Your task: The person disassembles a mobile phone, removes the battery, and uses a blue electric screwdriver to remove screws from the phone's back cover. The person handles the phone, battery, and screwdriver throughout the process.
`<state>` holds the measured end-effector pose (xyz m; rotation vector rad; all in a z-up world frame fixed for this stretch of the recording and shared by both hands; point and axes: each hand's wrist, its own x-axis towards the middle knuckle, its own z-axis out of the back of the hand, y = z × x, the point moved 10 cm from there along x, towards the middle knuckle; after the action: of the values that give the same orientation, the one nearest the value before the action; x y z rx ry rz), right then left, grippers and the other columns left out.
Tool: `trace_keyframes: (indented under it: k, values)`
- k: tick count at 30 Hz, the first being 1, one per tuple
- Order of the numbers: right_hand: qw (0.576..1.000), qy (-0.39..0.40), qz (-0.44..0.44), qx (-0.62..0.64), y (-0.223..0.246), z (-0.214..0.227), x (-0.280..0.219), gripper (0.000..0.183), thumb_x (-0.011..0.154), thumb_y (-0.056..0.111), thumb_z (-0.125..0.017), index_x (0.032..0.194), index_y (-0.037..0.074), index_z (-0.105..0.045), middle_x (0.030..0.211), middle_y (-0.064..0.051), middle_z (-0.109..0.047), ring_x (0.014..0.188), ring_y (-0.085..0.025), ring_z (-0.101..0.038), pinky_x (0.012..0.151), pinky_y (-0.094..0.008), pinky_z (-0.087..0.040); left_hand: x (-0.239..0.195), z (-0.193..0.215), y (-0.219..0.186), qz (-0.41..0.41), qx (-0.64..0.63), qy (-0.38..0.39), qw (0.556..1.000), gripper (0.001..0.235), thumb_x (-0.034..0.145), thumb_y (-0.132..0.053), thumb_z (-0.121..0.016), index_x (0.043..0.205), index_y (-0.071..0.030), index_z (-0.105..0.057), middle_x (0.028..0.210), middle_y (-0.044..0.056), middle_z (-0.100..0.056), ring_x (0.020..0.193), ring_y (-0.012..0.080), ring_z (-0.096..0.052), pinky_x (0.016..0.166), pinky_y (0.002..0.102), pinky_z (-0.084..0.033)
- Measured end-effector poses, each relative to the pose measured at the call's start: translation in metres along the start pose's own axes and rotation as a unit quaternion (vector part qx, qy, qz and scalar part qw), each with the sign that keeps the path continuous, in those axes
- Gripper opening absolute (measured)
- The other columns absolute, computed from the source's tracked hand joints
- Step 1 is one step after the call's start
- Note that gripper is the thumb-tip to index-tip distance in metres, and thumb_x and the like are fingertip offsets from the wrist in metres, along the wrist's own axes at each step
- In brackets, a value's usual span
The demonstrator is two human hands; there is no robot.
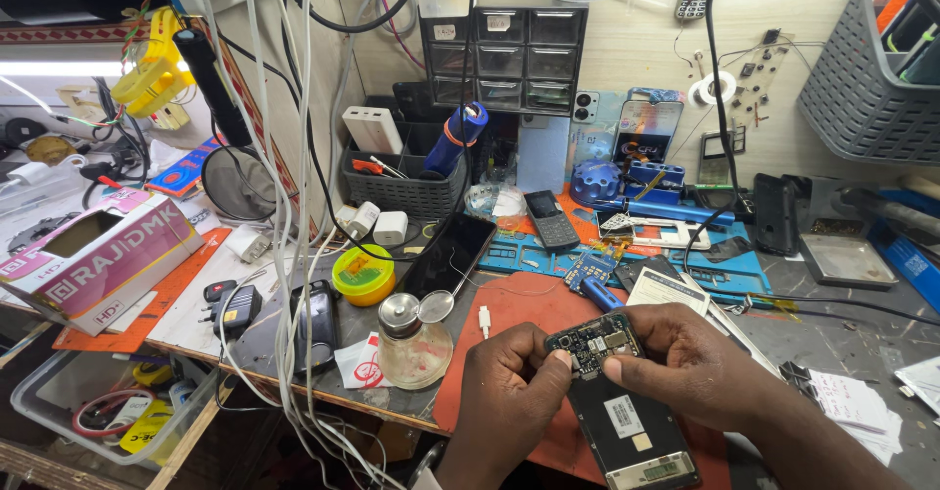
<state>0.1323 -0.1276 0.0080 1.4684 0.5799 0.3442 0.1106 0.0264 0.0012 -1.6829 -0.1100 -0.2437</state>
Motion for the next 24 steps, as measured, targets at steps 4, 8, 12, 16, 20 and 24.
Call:
trace_keyframes:
  k: [4, 8, 12, 16, 20, 24]
  values:
    - [1.000, -0.010, -0.014, -0.015, -0.001, 0.001, -0.001, 0.039, 0.083, 0.011, -0.072, 0.118, -0.005, -0.069, 0.095, -0.013, -0.079, 0.083, -0.013, -0.074, 0.077, -0.031, -0.063, -0.002, 0.001, -0.011, -0.054, 0.025, -0.004, 0.998, 0.021, 0.091, -0.010, -0.070, 0.073, -0.001, -0.063, 0.060, -0.002, -0.056, 0.055, 0.0029, -0.045, 0.048, 0.025, -0.034]
    - [1.000, 0.000, 0.005, 0.000, 0.003, -0.001, 0.000, 0.039, 0.084, 0.010, -0.071, 0.119, -0.006, -0.068, 0.096, -0.013, -0.079, 0.084, -0.013, -0.074, 0.078, -0.031, -0.062, -0.006, 0.002, -0.012, -0.048, 0.035, -0.019, 0.998, 0.021, 0.091, -0.011, -0.069, 0.074, -0.002, -0.063, 0.059, -0.001, -0.057, 0.053, 0.0034, -0.046, 0.047, 0.025, -0.035]
    - [1.000, -0.006, 0.002, 0.014, 0.004, -0.001, -0.001, 0.040, 0.082, 0.011, -0.071, 0.119, -0.006, -0.069, 0.094, -0.014, -0.079, 0.082, -0.014, -0.075, 0.076, -0.031, -0.064, -0.004, -0.003, -0.011, -0.037, -0.049, 0.016, 0.998, 0.026, 0.099, -0.016, -0.061, 0.077, -0.002, -0.065, 0.065, 0.000, -0.064, 0.059, 0.0045, -0.058, 0.053, 0.025, -0.046]
    - [1.000, -0.004, -0.012, -0.006, 0.001, -0.002, -0.001, 0.036, 0.083, 0.011, -0.072, 0.114, -0.007, -0.070, 0.092, -0.013, -0.079, 0.081, -0.015, -0.075, 0.075, -0.032, -0.063, -0.002, 0.000, -0.005, -0.007, -0.014, -0.002, 1.000, 0.027, 0.097, -0.017, -0.065, 0.075, -0.001, -0.066, 0.059, 0.003, -0.062, 0.051, 0.0064, -0.055, 0.047, 0.025, -0.042]
    - [1.000, -0.003, -0.003, -0.001, 0.001, 0.000, 0.000, 0.036, 0.083, 0.011, -0.072, 0.114, -0.007, -0.070, 0.092, -0.014, -0.079, 0.081, -0.015, -0.074, 0.075, -0.032, -0.063, -0.004, 0.001, -0.009, -0.028, 0.018, -0.020, 0.999, 0.031, 0.099, -0.019, -0.064, 0.074, 0.000, -0.064, 0.059, 0.002, -0.061, 0.052, 0.0056, -0.054, 0.047, 0.024, -0.041]
    - [0.998, 0.005, 0.036, 0.053, 0.005, 0.004, 0.001, 0.035, 0.085, 0.013, -0.071, 0.112, -0.010, -0.069, 0.095, -0.015, -0.078, 0.084, -0.016, -0.075, 0.078, -0.033, -0.063, -0.012, -0.009, -0.022, -0.083, 0.002, 0.029, 0.996, 0.016, 0.099, -0.015, -0.064, 0.092, -0.001, -0.066, 0.073, -0.001, -0.063, 0.063, 0.0035, -0.056, 0.054, 0.023, -0.046]
